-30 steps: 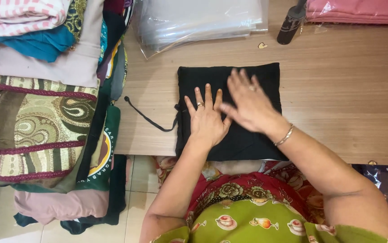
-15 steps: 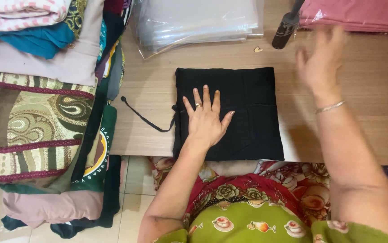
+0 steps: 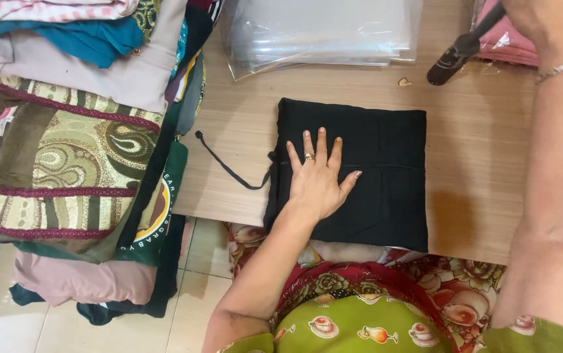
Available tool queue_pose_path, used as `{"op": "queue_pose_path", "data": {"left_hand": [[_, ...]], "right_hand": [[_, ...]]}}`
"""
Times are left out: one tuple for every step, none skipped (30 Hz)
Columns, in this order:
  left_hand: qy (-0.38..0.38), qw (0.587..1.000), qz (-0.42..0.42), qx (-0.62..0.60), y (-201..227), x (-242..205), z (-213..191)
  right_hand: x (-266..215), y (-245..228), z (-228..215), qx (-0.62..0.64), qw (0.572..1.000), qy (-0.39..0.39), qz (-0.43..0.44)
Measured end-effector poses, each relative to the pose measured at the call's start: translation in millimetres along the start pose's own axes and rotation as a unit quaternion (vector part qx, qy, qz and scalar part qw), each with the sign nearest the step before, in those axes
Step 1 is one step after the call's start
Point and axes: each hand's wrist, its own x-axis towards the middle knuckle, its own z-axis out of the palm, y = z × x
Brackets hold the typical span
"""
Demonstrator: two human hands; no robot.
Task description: A person folds a black garment, cleans it thoroughly with a lint roller, and then packages it into a clear plastic bag.
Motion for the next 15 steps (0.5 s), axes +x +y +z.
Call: {"op": "queue_pose_path", "data": {"left_hand": [[0.012,1.000,0.000,0.003,0.1,-0.1,1.3],[0.023,1.000,0.002,0.008,0.0,-1.1,2.7],[0.021,1.000,0.004,0.008,-0.9,-0.4,2.8],[0.024,1.000,0.003,0.011,-0.2,-0.4,3.4],[0.026,1.000,0.002,0.013,0.5,-0.9,3.9],[0.027,1.000,0.003,0.011,0.2,-0.4,5.4],[0.034,0.999,0.003,0.007,0.1,-0.3,6.9],[0.040,0.999,0.002,0.003,0.1,-0.8,8.4],[0.041,0.999,0.004,0.001,0.2,0.8,7.5],[0.038,0.999,0.002,0.006,0.2,0.6,7.4],[0.035,0.999,0.001,0.011,0.2,0.4,7.4],[0.036,0.999,0.001,0.009,0.1,-0.2,8.0],[0.046,0.999,0.003,0.008,0.1,-0.6,8.4],[0.054,0.998,0.004,0.007,-0.8,-1.4,8.9],[0.054,0.999,0.004,0.007,-1.9,-3.2,9.1]], "right_hand": [[-2.1,-8.0,7.5,-0.002,0.999,-0.032,0.024],[-0.1,-18.2,15.6,-0.003,0.997,-0.065,0.050],[-14.2,-21.1,10.7,-0.003,0.996,-0.066,0.052],[-29.1,-23.3,4.7,-0.050,0.990,-0.119,0.061],[-44.3,-25.9,-1.5,-0.096,0.978,-0.171,0.071],[-62.4,-50.1,-2.7,-0.098,0.978,-0.170,0.073],[-80.7,-74.4,-3.7,-0.191,0.949,-0.238,0.081],[-99.8,-98.4,-3.9,-0.278,0.908,-0.301,0.091],[-112.3,-101.4,1.3,-0.280,0.907,-0.301,0.093],[-127.4,-104.3,8.0,-0.192,0.930,-0.289,0.121],[-142.3,-107.2,14.6,-0.102,0.945,-0.273,0.148],[-157.2,-92.1,26.7,-0.104,0.945,-0.273,0.149],[-171.7,-76.8,38.6,-0.035,0.972,-0.207,0.110],[-186.7,-62.1,51.7,0.035,0.987,-0.137,0.072],[-208.5,-68.0,49.9,0.035,0.987,-0.138,0.072]]}}
